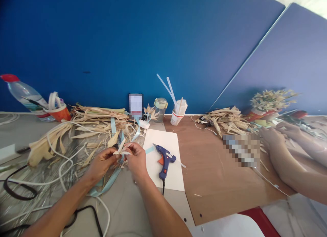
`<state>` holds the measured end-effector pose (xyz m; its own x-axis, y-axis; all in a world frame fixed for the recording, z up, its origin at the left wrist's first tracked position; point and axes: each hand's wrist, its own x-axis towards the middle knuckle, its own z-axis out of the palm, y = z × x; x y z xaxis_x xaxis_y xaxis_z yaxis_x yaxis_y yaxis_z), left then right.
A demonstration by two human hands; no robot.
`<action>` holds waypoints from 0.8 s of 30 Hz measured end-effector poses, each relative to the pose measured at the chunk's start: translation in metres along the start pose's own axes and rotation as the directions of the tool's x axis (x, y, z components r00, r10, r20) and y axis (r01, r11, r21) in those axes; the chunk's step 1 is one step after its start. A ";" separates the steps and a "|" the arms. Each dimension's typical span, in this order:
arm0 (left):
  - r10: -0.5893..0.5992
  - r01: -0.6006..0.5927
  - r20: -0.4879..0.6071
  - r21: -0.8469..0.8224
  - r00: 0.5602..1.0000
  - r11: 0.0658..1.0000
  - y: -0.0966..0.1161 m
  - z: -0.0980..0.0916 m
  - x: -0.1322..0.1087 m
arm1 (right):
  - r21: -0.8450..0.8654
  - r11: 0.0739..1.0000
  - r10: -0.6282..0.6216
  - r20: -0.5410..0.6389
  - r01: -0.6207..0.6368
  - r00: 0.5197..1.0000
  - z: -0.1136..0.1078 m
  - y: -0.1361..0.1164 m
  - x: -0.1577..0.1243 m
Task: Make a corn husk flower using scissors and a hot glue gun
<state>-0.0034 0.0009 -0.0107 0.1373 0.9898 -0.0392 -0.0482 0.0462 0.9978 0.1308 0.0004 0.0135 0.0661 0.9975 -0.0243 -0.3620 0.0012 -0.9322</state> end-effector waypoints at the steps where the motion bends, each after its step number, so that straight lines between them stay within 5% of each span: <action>1: 0.003 -0.003 0.003 0.000 1.000 1.000 0.000 0.000 0.000 | 0.002 1.000 -0.002 0.000 0.002 1.000 0.000 0.000 0.000; 24: -0.010 0.010 0.007 0.020 1.000 1.000 0.002 0.000 -0.001 | 0.107 0.993 0.054 -0.006 -0.053 0.999 -0.002 0.000 0.002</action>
<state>-0.0040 0.0002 -0.0084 0.1447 0.9882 -0.0492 -0.0273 0.0537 0.9982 0.1328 0.0018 0.0131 0.0525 0.9957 -0.0769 -0.4624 -0.0441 -0.8856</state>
